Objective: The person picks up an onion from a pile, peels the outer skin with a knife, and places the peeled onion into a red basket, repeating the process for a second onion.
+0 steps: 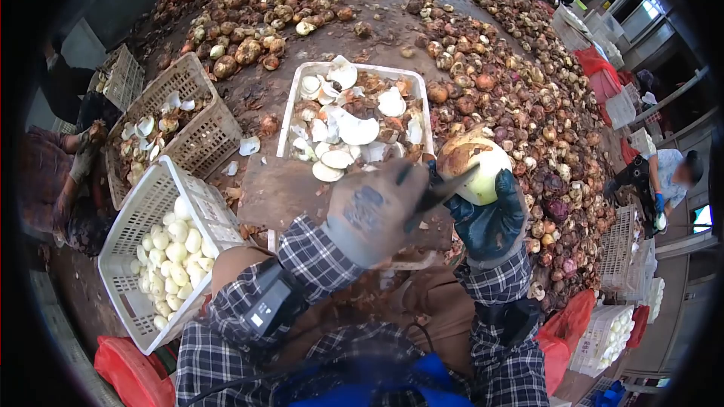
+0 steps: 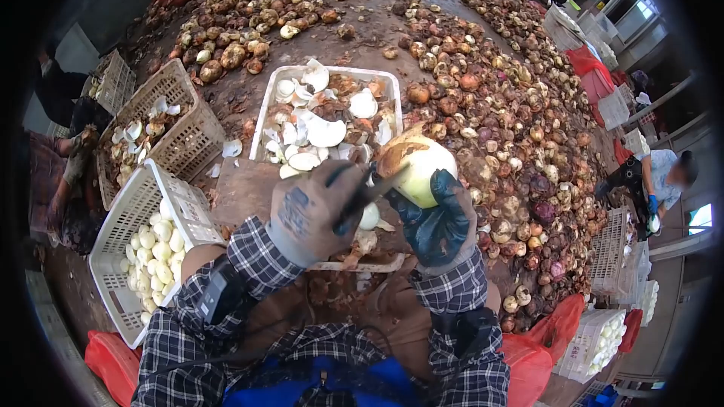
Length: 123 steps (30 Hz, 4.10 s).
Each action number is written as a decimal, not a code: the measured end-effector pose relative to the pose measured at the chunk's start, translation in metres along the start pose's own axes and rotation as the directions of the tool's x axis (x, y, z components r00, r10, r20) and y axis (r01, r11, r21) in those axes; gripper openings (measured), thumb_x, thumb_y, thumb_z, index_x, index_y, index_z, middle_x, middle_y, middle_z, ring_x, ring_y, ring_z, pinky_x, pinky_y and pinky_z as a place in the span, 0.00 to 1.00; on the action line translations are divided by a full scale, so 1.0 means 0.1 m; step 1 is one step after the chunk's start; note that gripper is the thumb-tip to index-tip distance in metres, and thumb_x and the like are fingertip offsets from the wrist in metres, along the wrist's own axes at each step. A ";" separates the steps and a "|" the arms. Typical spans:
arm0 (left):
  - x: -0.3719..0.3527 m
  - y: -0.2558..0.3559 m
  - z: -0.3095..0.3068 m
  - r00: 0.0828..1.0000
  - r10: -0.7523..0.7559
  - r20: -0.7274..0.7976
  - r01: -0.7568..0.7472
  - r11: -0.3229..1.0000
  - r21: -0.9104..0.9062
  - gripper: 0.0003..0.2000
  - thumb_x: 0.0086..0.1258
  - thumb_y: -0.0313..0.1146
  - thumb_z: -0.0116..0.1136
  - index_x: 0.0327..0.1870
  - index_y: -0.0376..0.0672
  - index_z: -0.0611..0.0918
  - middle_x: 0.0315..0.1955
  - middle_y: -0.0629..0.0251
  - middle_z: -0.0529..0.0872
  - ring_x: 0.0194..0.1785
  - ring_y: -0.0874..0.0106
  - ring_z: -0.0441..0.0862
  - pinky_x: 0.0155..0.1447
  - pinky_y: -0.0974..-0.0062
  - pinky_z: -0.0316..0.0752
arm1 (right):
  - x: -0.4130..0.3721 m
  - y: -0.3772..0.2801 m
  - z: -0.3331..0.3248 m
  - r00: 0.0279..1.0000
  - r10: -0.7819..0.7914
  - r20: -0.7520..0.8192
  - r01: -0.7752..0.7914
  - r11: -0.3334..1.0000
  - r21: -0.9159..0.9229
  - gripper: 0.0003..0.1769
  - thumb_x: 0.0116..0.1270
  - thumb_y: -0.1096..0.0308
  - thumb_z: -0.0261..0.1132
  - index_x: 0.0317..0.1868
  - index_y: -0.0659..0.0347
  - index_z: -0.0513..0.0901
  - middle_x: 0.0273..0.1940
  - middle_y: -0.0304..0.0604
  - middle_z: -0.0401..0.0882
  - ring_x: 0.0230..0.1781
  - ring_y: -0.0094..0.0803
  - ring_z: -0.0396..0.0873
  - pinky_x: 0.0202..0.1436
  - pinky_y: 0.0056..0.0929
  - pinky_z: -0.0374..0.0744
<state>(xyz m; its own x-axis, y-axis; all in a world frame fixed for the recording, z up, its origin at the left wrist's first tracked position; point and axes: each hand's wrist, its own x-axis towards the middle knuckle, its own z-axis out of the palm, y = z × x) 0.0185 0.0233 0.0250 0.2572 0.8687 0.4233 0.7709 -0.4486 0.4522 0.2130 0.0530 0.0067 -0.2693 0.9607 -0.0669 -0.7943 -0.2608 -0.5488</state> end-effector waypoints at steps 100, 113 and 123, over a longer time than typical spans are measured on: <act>0.01 0.13 0.01 0.947 -0.161 0.278 0.134 0.984 0.114 0.30 0.57 0.32 0.61 0.63 0.43 0.69 0.40 0.55 0.82 0.36 0.60 0.85 0.37 0.65 0.82 | -0.03 0.08 0.10 0.979 -0.148 -0.140 0.145 0.989 -0.032 0.26 0.67 0.58 0.61 0.60 0.65 0.72 0.59 0.53 0.74 0.60 0.47 0.73 0.65 0.54 0.72; 0.04 0.01 0.08 0.978 -0.135 0.161 0.145 0.988 -0.047 0.31 0.61 0.30 0.60 0.68 0.43 0.66 0.46 0.52 0.83 0.37 0.62 0.85 0.38 0.66 0.81 | -0.02 0.15 -0.06 0.957 -0.279 -0.085 0.252 0.937 -0.240 0.30 0.63 0.62 0.62 0.62 0.71 0.68 0.57 0.55 0.74 0.57 0.46 0.76 0.61 0.47 0.77; 0.17 -0.22 -0.08 0.791 -0.374 0.484 0.611 0.523 -0.594 0.18 0.65 0.32 0.59 0.57 0.42 0.78 0.33 0.57 0.86 0.30 0.72 0.83 0.37 0.74 0.79 | 0.04 0.07 0.00 0.991 -0.117 -0.068 0.109 0.988 -0.110 0.36 0.61 0.58 0.65 0.64 0.69 0.65 0.62 0.58 0.69 0.63 0.55 0.68 0.66 0.61 0.69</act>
<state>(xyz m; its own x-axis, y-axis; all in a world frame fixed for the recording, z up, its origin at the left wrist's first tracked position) 0.0013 0.0464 0.0286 0.1967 0.9568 -0.2142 0.2140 0.1713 0.9617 0.2064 0.0550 0.0026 -0.1366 0.9889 -0.0592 -0.7542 -0.1426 -0.6410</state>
